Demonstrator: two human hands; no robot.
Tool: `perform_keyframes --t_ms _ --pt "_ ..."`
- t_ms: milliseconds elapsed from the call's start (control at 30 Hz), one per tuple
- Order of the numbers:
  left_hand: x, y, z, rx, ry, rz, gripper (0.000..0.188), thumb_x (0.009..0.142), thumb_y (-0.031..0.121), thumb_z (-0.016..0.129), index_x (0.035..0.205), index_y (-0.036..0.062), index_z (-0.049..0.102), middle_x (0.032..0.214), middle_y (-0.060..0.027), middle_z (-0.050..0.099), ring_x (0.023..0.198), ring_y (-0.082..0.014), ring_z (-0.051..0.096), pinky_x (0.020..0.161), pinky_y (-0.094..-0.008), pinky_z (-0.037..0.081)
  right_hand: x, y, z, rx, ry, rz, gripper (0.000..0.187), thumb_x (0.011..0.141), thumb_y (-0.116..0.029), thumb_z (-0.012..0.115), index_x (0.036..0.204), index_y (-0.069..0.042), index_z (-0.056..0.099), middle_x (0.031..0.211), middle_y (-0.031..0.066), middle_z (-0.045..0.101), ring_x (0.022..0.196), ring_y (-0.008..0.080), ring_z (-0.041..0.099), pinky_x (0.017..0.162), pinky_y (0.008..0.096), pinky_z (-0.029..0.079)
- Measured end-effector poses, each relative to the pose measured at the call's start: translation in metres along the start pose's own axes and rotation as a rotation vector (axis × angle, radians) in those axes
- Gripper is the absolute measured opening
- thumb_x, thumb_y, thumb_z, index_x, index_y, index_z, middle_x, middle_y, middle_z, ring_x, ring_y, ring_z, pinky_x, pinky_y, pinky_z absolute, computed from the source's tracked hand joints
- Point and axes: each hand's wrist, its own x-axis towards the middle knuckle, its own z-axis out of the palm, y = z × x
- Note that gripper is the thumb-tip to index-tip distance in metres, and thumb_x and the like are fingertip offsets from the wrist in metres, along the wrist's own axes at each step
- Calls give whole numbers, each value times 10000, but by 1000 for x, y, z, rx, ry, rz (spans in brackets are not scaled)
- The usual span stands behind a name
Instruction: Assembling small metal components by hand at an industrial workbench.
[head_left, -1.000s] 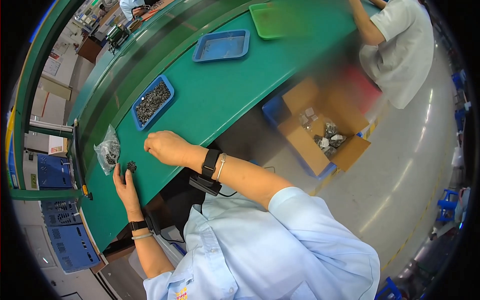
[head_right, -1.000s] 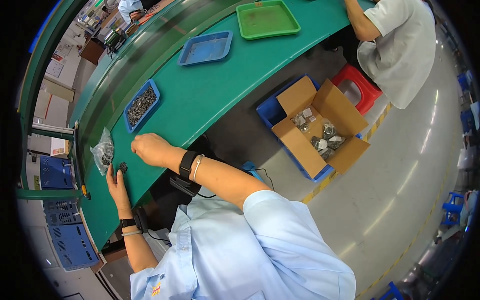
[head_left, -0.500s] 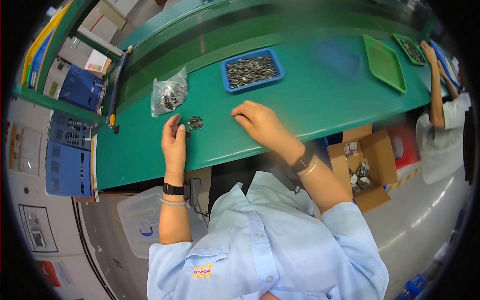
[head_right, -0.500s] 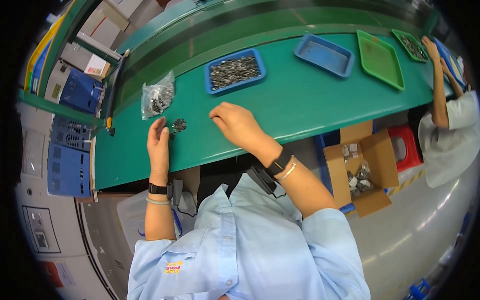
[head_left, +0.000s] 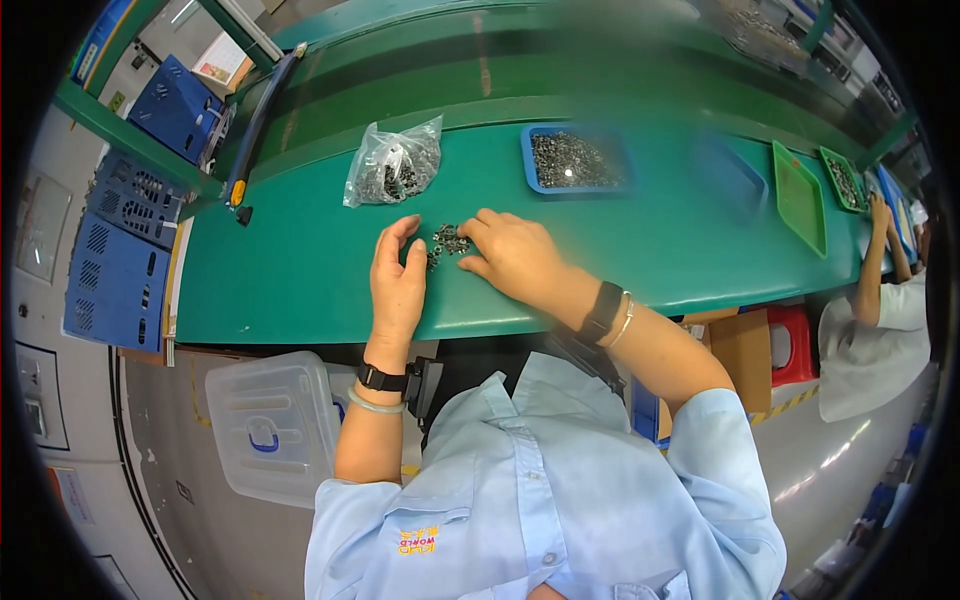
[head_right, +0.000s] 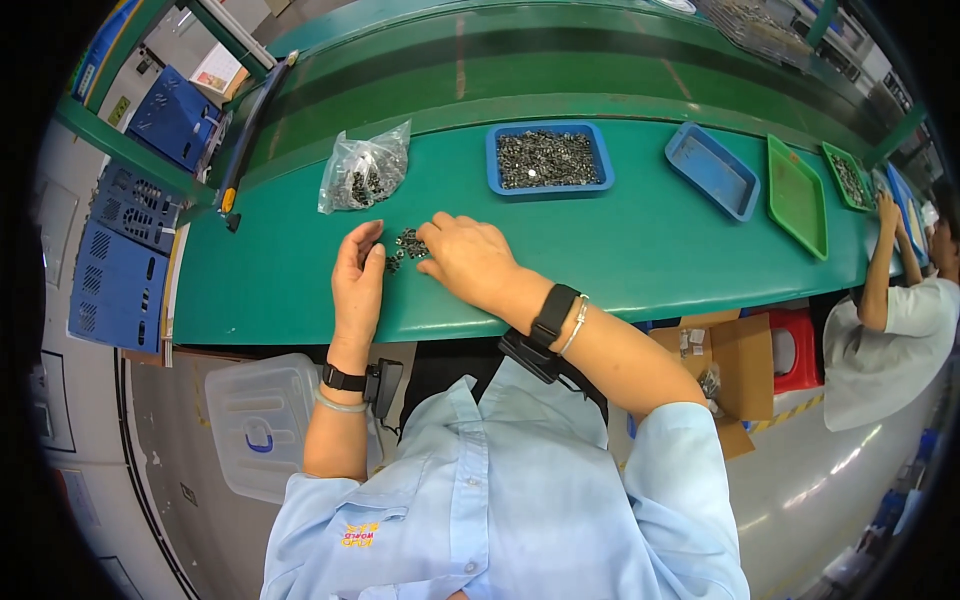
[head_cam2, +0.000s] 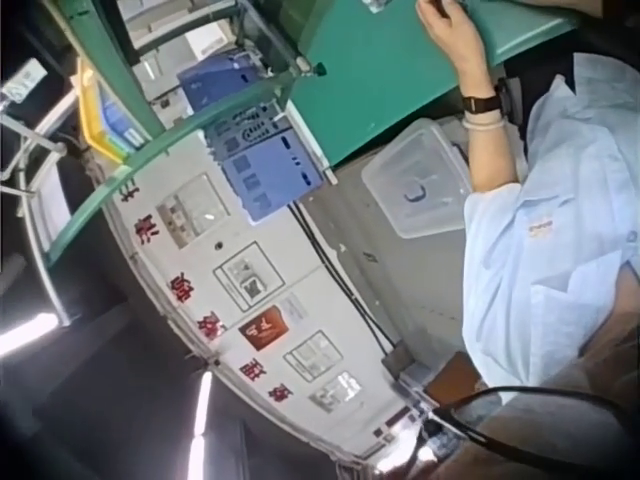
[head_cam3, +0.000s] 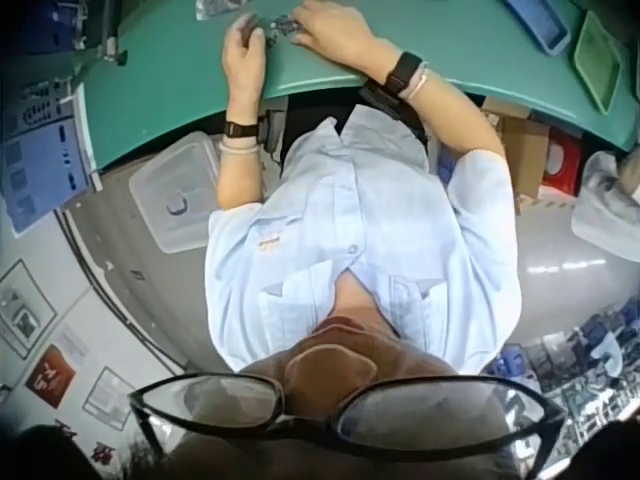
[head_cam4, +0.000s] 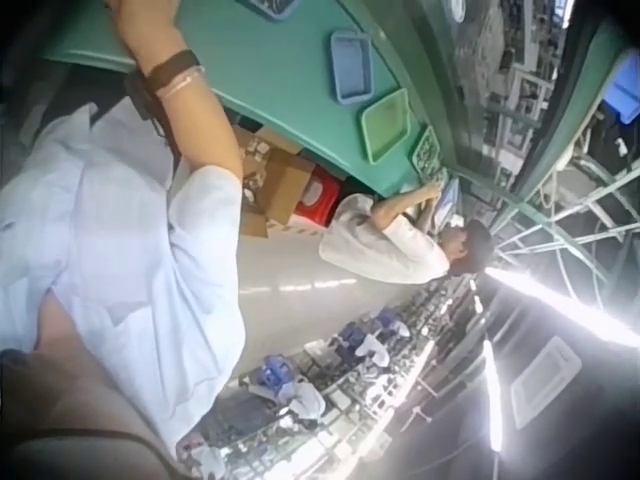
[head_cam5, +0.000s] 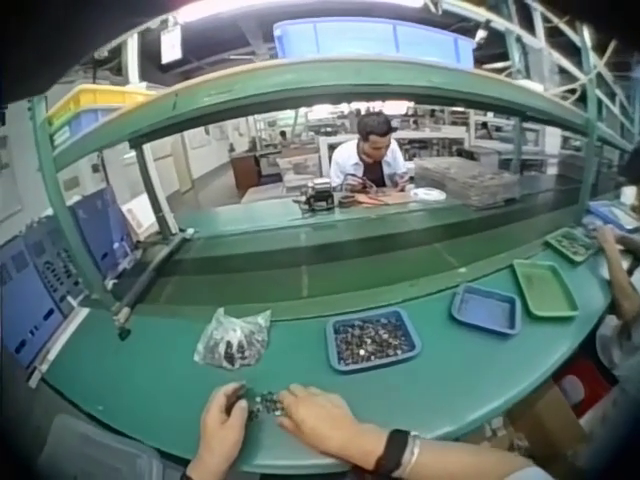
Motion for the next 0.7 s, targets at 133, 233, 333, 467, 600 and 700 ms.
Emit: perform_keyframes --t_ms 133,233,333,467,600,700 --pt "0 0 -3 -52 7 -17 293 910 30 498 1201 0 507 1218 -106 552 1142 -184 520 988 -299 397 13 11 5 28 -23 -9 201 814 -136 628 1001 -65 602 906 91 590 833 290 597 726 380 491" --pt "2 3 -3 -50 4 -42 264 899 32 511 1159 -3 538 1216 -100 555 1145 -190 521 983 -305 399 13 23 1 139 -44 -43 177 817 -101 617 988 -56 604 911 99 587 821 295 599 714 375 495" --pt "3 16 -2 79 -2 30 256 867 28 526 1121 13 561 1177 -108 570 1110 -228 540 961 -326 412 11 35 -4 268 -84 -110 163 820 -63 603 982 -45 605 910 110 583 810 298 601 700 371 499" --pt "4 22 5 234 -36 84 240 837 17 536 1070 28 588 1148 -114 590 1093 -267 550 951 -354 413 9 50 -6 427 -30 -97 157 821 -26 588 976 -36 609 902 121 581 797 304 602 695 372 499" --pt "4 17 4 375 -76 151 217 814 5 540 1017 36 612 1123 -113 611 1090 -285 552 953 -378 404 20 52 -2 452 -40 -122 170 812 -38 598 981 -24 609 912 131 581 795 315 602 692 375 501" --pt "8 16 8 418 -73 177 203 802 0 542 984 38 624 1103 -111 621 1088 -286 554 951 -387 401 33 51 -5 321 -154 -124 172 795 -52 617 961 -8 602 908 146 576 787 331 600 682 387 499"
